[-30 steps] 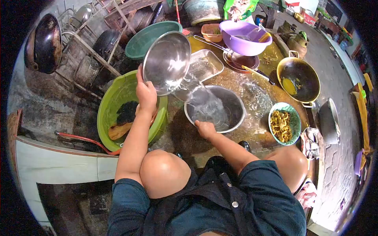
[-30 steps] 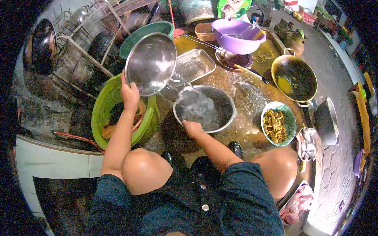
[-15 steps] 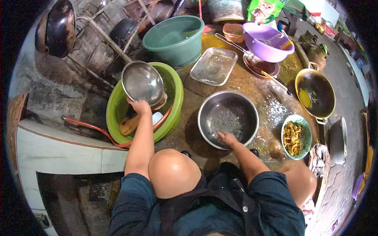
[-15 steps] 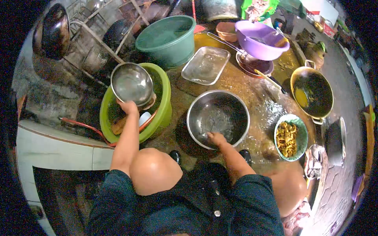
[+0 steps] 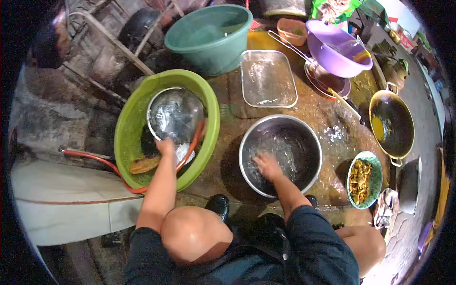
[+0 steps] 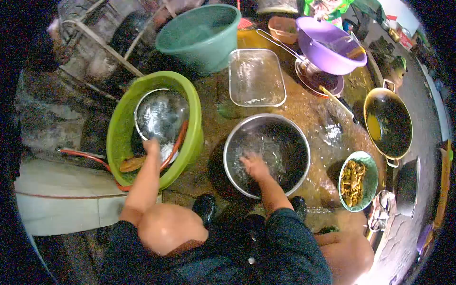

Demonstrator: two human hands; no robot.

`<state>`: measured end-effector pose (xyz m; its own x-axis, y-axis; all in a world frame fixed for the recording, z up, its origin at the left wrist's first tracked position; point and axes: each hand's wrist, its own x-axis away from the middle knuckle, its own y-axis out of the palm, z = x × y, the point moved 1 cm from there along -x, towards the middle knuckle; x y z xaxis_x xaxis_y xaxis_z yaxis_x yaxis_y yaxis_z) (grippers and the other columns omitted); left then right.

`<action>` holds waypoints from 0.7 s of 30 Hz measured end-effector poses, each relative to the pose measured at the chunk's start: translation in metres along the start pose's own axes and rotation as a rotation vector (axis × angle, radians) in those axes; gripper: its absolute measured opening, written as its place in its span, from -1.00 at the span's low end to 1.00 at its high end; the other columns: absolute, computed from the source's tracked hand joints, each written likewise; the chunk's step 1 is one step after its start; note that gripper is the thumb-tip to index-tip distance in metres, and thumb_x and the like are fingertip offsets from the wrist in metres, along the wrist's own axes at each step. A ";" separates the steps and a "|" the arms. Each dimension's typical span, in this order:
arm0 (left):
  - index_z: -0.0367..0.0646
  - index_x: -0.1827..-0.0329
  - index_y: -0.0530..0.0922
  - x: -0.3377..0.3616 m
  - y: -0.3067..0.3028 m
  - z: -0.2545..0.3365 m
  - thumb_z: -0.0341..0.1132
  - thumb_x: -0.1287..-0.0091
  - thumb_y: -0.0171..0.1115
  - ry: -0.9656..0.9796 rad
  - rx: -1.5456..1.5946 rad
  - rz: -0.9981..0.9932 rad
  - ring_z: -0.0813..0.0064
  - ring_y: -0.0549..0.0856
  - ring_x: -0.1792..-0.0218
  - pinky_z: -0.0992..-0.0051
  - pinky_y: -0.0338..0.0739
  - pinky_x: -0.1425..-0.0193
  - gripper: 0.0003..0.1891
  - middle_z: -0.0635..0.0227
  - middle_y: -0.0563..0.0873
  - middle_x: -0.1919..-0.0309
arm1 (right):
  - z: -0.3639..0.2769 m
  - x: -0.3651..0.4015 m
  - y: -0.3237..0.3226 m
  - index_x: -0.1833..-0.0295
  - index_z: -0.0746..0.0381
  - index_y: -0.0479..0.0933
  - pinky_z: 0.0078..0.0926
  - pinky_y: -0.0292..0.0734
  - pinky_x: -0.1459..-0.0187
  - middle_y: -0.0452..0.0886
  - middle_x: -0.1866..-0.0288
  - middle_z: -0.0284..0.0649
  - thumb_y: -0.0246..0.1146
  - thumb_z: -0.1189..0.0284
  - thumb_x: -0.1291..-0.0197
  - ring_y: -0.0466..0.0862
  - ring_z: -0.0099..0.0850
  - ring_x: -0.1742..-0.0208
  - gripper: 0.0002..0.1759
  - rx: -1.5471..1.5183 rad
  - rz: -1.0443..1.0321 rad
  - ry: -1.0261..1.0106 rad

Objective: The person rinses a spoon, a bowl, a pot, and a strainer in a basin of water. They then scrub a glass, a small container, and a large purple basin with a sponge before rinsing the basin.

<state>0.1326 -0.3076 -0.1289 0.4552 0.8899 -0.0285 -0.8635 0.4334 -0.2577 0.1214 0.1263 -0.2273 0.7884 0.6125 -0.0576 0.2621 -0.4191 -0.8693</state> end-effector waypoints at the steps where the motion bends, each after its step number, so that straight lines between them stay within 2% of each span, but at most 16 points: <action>1: -0.24 -0.22 0.29 -0.008 -0.002 -0.017 -0.63 -0.03 -0.01 -0.089 0.108 -0.053 0.28 0.55 0.01 0.42 0.39 -0.12 -0.42 0.17 0.53 -0.05 | 0.002 -0.011 -0.025 -0.07 0.31 0.40 -0.21 0.21 -0.25 0.37 -0.20 0.00 0.02 0.44 -0.05 0.37 -0.09 -0.20 -0.58 0.070 -0.130 0.098; 2: -0.24 -0.23 0.29 0.019 -0.002 0.021 -0.64 -0.04 -0.05 -0.244 0.224 -0.079 0.32 0.55 0.02 0.40 0.44 -0.06 -0.43 0.23 0.52 -0.06 | 0.018 -0.013 -0.035 -0.11 0.29 0.38 -0.20 0.17 -0.27 0.35 -0.22 0.00 0.02 0.41 -0.08 0.35 -0.10 -0.22 -0.56 -0.128 -0.008 0.474; 3: -0.15 -0.24 0.29 0.014 -0.003 0.024 -0.64 -0.06 -0.06 -0.242 0.200 -0.118 0.30 0.55 0.03 0.36 0.50 0.03 -0.42 0.24 0.51 -0.07 | 0.033 -0.011 -0.039 -0.16 0.26 0.36 -0.19 0.13 -0.30 0.34 -0.23 -0.01 0.03 0.37 -0.12 0.34 -0.10 -0.24 -0.54 -0.328 0.121 0.845; 4: -0.12 -0.26 0.28 0.017 -0.001 0.023 -0.64 -0.08 -0.07 -0.339 0.189 -0.099 0.30 0.55 0.03 0.35 0.51 0.07 -0.41 0.23 0.50 -0.07 | 0.039 -0.012 -0.029 -0.16 0.26 0.36 -0.19 0.13 -0.30 0.34 -0.23 -0.01 0.03 0.37 -0.12 0.34 -0.10 -0.24 -0.54 -0.328 0.120 0.850; 6: -0.09 -0.27 0.27 0.021 -0.002 0.029 -0.63 -0.09 -0.08 -0.442 0.177 -0.080 0.29 0.55 0.02 0.34 0.53 0.10 -0.41 0.23 0.49 -0.08 | 0.052 -0.008 0.001 -0.29 0.17 0.26 -0.17 0.04 -0.34 0.20 -0.36 -0.07 0.00 0.16 -0.21 0.19 -0.14 -0.36 -0.44 0.316 0.280 0.804; 7: -0.09 -0.27 0.26 0.023 -0.001 0.032 -0.63 -0.10 -0.08 -0.400 0.204 -0.085 0.30 0.56 0.03 0.34 0.54 0.13 -0.42 0.24 0.48 -0.09 | 0.046 -0.010 0.019 -0.30 0.17 0.24 -0.18 -0.05 -0.37 0.16 -0.38 -0.09 0.01 0.13 -0.20 0.13 -0.14 -0.39 -0.41 0.132 0.297 0.702; 8: -0.09 -0.28 0.25 0.025 0.001 0.031 -0.62 -0.12 -0.09 -0.358 0.235 -0.090 0.30 0.57 0.05 0.33 0.55 0.16 -0.42 0.24 0.47 -0.10 | 0.054 -0.016 0.058 -0.32 0.17 0.20 -0.16 -0.11 -0.39 0.13 -0.40 -0.09 0.01 0.17 -0.21 0.10 -0.14 -0.41 -0.41 0.267 0.235 0.509; 9: -0.09 -0.28 0.25 0.013 -0.001 0.010 -0.62 -0.12 -0.09 -0.364 0.239 -0.094 0.30 0.57 0.05 0.33 0.55 0.16 -0.42 0.24 0.47 -0.10 | -0.015 -0.031 -0.015 -0.32 0.16 0.20 -0.16 -0.13 -0.40 0.10 -0.41 -0.09 0.01 0.20 -0.20 0.09 -0.13 -0.41 -0.42 0.087 -0.065 0.528; 10: -0.09 -0.21 0.31 -0.009 -0.008 -0.025 -0.56 -0.13 -0.05 -0.334 0.168 -0.053 0.35 0.58 0.19 0.35 0.53 0.31 -0.50 0.25 0.52 0.04 | 0.003 -0.035 0.035 -0.28 0.16 0.25 -0.14 -0.07 -0.39 0.12 -0.40 -0.08 0.04 0.24 -0.15 0.07 -0.12 -0.42 -0.44 0.155 -0.019 0.200; 11: -0.09 -0.16 0.33 -0.006 -0.007 -0.019 -0.52 -0.15 -0.03 -0.335 0.148 -0.047 0.39 0.58 0.27 0.37 0.49 0.39 -0.55 0.26 0.54 0.12 | 0.016 -0.042 0.065 -0.22 0.17 0.31 -0.13 0.03 -0.36 0.19 -0.35 -0.07 0.08 0.32 -0.09 0.15 -0.13 -0.38 -0.47 0.041 0.120 0.071; 13: -0.10 -0.07 0.39 0.002 -0.007 -0.004 -0.44 -0.17 0.00 -0.340 0.108 -0.034 0.47 0.57 0.41 0.40 0.43 0.55 -0.64 0.28 0.57 0.27 | 0.013 -0.058 0.011 -0.15 0.18 0.35 -0.16 0.18 -0.29 0.32 -0.24 -0.08 0.13 0.36 -0.05 0.30 -0.13 -0.27 -0.51 0.253 0.101 -0.011; 15: -0.10 -0.21 0.31 0.024 -0.004 0.030 -0.52 -0.16 -0.05 -0.444 0.084 -0.099 0.36 0.61 0.18 0.30 0.56 0.32 -0.51 0.28 0.53 0.01 | 0.051 -0.067 -0.015 -0.02 0.20 0.40 -0.20 0.32 -0.18 0.42 -0.13 -0.13 0.14 0.39 -0.04 0.41 -0.19 -0.16 -0.63 0.414 0.170 0.097; 16: -0.07 -0.18 0.34 0.008 -0.007 0.005 -0.49 -0.15 -0.03 -0.390 0.094 -0.086 0.38 0.62 0.22 0.30 0.55 0.36 -0.54 0.29 0.55 0.06 | 0.075 -0.068 -0.034 0.05 0.20 0.41 -0.25 0.35 -0.13 0.44 -0.10 -0.16 0.14 0.40 -0.03 0.42 -0.22 -0.14 -0.68 0.424 0.016 0.257; 17: -0.06 -0.19 0.35 0.013 -0.007 0.014 -0.48 -0.14 -0.04 -0.413 0.066 -0.130 0.32 0.62 0.23 0.31 0.56 0.28 -0.52 0.25 0.56 0.06 | 0.097 -0.060 -0.054 0.11 0.20 0.41 -0.29 0.39 -0.08 0.47 -0.07 -0.18 0.14 0.41 -0.02 0.44 -0.25 -0.13 -0.73 0.430 -0.135 0.415; 19: -0.13 -0.22 0.31 -0.041 -0.014 -0.066 -0.52 -0.10 -0.05 -0.216 -0.191 -0.058 0.22 0.60 0.11 0.32 0.53 0.11 -0.48 0.17 0.53 -0.01 | 0.137 -0.010 -0.051 0.20 0.19 0.46 -0.19 0.42 0.03 0.54 0.11 -0.06 0.07 0.44 -0.05 0.53 -0.15 0.03 -0.82 0.447 -0.023 0.224; 21: -0.19 -0.23 0.28 -0.007 -0.001 -0.026 -0.54 -0.08 -0.06 -0.200 -0.012 -0.078 0.20 0.56 0.03 0.34 0.49 0.03 -0.46 0.13 0.50 -0.06 | 0.125 0.026 -0.040 0.20 0.21 0.50 -0.17 0.48 0.14 0.58 0.18 -0.05 0.09 0.42 -0.04 0.58 -0.09 0.14 -0.80 0.301 -0.267 0.625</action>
<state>0.1358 -0.3178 -0.1534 0.4674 0.8648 0.1835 -0.8242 0.5013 -0.2632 0.0613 0.2429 -0.2552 0.9123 0.1347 0.3866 0.3962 -0.0526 -0.9167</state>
